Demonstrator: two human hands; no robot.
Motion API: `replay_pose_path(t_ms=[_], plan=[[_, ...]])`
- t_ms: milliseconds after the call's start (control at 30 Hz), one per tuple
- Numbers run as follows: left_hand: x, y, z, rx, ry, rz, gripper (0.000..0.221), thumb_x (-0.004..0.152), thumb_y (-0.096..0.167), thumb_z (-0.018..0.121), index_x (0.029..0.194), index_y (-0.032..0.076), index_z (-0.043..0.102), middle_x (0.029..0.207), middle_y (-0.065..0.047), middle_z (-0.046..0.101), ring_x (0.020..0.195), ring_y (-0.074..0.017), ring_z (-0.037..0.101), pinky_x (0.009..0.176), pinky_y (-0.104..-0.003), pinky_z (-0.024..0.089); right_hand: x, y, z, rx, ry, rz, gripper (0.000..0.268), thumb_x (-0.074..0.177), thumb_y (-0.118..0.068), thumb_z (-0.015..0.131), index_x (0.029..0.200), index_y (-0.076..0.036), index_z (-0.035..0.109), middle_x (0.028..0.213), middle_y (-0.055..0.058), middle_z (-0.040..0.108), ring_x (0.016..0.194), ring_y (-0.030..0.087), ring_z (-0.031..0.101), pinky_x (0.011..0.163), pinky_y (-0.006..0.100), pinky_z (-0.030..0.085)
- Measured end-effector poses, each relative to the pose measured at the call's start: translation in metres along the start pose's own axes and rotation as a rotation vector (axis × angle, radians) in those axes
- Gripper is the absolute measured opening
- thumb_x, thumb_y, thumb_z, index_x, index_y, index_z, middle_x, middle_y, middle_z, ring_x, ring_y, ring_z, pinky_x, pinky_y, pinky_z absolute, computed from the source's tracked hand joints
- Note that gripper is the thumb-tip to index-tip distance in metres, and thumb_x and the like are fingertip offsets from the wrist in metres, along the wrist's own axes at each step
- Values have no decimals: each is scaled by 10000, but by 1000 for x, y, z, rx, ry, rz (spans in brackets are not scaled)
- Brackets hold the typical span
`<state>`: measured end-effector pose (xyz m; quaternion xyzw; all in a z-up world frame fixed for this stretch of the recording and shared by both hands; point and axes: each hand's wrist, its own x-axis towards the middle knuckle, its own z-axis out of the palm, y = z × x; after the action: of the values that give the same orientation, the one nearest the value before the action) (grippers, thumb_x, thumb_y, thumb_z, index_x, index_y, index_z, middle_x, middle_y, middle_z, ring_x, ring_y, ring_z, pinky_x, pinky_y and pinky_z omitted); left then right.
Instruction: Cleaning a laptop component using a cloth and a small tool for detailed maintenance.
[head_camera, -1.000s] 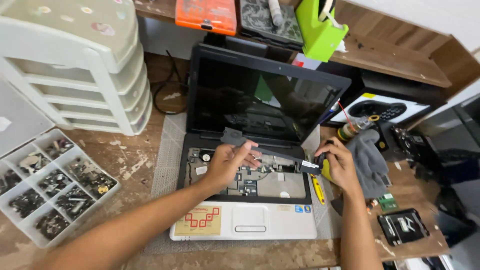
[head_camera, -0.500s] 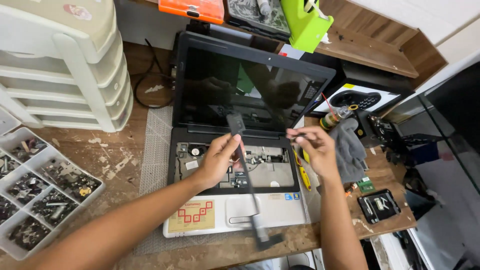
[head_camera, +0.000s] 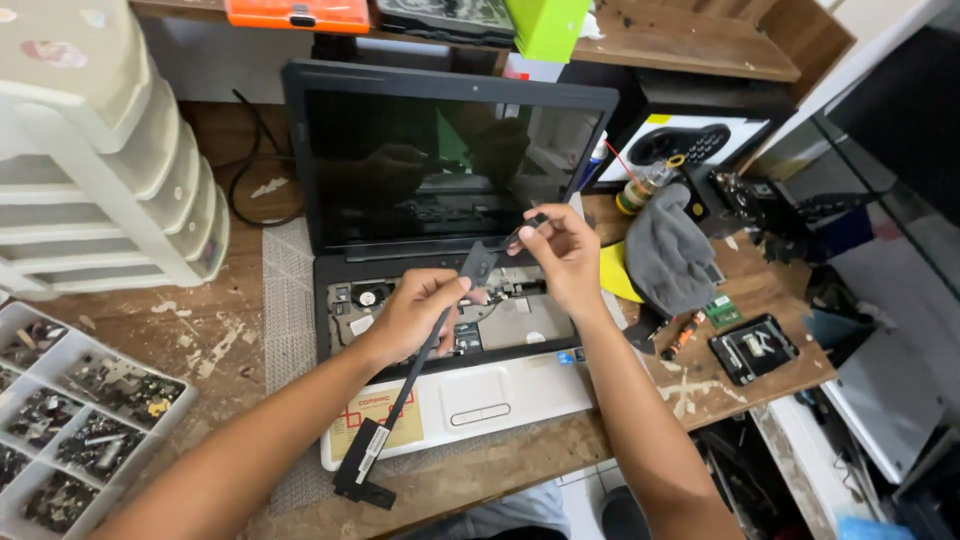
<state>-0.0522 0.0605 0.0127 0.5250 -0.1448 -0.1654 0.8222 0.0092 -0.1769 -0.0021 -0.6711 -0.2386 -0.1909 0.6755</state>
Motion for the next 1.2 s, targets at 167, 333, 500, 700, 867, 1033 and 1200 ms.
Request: replay_pose_path(t_ms=[167, 333, 500, 700, 867, 1033, 1200], plan=[[0, 10, 5, 240, -5, -3, 356, 1019, 137, 575, 715, -32, 650, 413, -142, 489, 285, -227, 576, 287, -283, 433, -10, -13, -1, -46, 11, 4, 174, 923, 115, 686, 1095, 121, 659, 837, 171, 618, 716, 246, 737, 682, 374, 658], [2, 13, 8, 296, -13, -6, 282, 973, 71, 558, 753, -63, 671, 411, -144, 483, 287, -237, 580, 315, -292, 445, -11, -36, 7, -250, -37, -64, 165, 900, 90, 741, 1063, 76, 731, 828, 140, 624, 714, 181, 678, 652, 316, 589], [7, 7, 7, 351, -12, -28, 248, 938, 52, 564, 741, -41, 682, 402, -150, 497, 282, -255, 591, 316, -302, 454, -13, -51, 15, -382, -145, -165, 131, 877, 31, 776, 1003, 0, 760, 817, 115, 692, 713, 229, 671, 670, 348, 568], [10, 10, 9, 414, -65, -15, 265, 933, 43, 539, 727, -24, 692, 405, -131, 526, 298, -233, 611, 359, -271, 462, -16, -66, 32, -381, -228, -205, 85, 905, 18, 742, 981, -22, 735, 856, 115, 694, 726, 267, 669, 681, 363, 558], [12, 6, 7, 443, -92, -39, 250, 913, 28, 542, 725, -29, 696, 398, -125, 543, 301, -227, 615, 372, -267, 464, -12, -57, 21, -531, -179, -304, 67, 906, 58, 735, 958, 27, 707, 895, 167, 705, 775, 359, 701, 712, 426, 563], [11, 5, 8, 433, -94, -37, 236, 909, 26, 553, 745, -32, 711, 405, -130, 528, 307, -227, 622, 379, -275, 482, -10, -55, 6, -635, -26, -318, 61, 943, 34, 740, 950, 25, 679, 914, 147, 715, 823, 351, 720, 748, 417, 565], [9, 12, 9, 419, -93, -37, 255, 909, 45, 540, 727, -22, 706, 390, -116, 520, 316, -218, 627, 417, -269, 487, -18, -59, 16, -123, -229, -29, 84, 892, 49, 737, 917, -10, 683, 881, 134, 761, 843, 244, 733, 795, 383, 556]])
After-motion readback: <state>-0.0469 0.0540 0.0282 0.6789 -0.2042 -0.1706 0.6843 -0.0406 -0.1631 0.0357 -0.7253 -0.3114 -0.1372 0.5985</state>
